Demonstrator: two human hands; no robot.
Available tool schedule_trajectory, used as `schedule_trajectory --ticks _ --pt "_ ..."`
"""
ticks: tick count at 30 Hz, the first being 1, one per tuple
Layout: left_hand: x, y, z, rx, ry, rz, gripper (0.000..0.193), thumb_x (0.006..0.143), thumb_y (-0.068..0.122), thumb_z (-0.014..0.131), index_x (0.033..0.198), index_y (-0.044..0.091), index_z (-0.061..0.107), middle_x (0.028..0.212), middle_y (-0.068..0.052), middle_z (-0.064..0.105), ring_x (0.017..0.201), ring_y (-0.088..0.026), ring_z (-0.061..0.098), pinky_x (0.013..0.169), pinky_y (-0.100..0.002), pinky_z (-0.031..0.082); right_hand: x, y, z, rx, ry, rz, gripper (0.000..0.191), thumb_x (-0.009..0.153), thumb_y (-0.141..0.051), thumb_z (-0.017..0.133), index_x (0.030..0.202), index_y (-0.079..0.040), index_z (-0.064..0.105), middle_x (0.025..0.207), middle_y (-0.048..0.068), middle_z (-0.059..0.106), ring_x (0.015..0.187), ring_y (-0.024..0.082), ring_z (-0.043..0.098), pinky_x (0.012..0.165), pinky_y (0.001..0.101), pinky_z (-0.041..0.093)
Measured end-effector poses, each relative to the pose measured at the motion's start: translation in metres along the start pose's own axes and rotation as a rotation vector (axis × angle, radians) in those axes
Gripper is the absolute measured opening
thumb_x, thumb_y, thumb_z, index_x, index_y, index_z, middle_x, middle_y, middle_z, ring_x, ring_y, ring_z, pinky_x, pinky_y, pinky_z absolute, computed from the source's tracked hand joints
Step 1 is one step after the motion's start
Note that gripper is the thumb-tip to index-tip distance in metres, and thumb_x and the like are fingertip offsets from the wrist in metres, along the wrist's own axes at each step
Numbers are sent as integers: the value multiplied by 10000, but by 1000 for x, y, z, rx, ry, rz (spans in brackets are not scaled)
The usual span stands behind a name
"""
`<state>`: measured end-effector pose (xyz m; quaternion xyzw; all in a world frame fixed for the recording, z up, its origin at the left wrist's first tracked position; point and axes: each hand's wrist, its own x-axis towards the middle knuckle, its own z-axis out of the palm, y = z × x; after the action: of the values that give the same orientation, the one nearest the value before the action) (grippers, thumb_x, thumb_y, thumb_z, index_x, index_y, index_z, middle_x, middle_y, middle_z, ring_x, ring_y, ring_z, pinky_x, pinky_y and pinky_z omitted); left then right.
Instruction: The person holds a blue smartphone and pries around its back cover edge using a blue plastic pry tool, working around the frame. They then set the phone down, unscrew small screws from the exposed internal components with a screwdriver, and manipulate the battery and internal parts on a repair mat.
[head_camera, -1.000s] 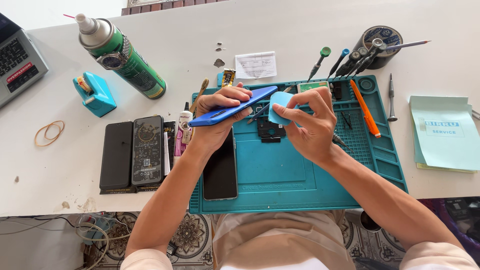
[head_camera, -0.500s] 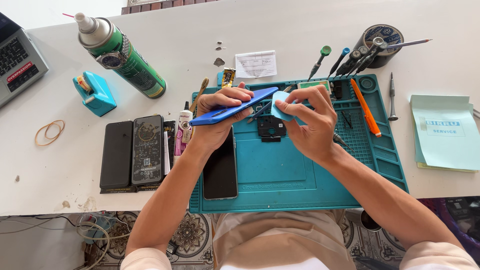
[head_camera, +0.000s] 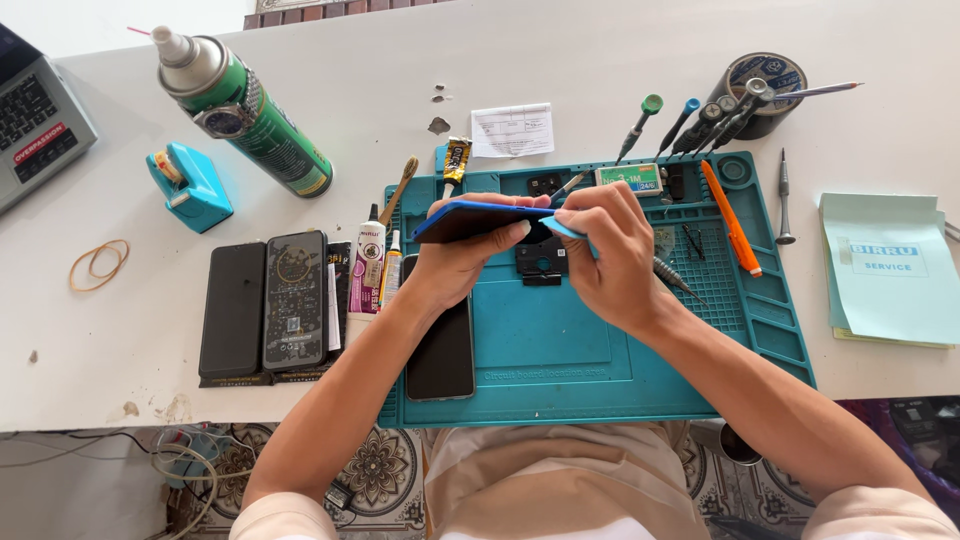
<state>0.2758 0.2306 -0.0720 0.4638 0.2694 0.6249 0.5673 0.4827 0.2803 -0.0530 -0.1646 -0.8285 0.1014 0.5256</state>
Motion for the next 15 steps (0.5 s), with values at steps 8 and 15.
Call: schedule_trajectory --ticks 8,15 --pt "-5 -10 6 56 7 83 245 951 -88 743 1176 9 733 1228 -178 739 1175 -240 707 1063 -379 576 -6 -7 6 -40 67 -19 237 898 115 720 1024 -33 584 1023 105 630 893 271 581 736 388 474" --pt "-9 -14 8 37 -39 120 213 957 -92 741 1133 28 740 1241 -168 735 1196 -235 701 1060 -370 576 -10 -13 8 -65 81 -58 241 893 112 722 1026 -38 589 1042 117 629 902 272 569 742 399 473"
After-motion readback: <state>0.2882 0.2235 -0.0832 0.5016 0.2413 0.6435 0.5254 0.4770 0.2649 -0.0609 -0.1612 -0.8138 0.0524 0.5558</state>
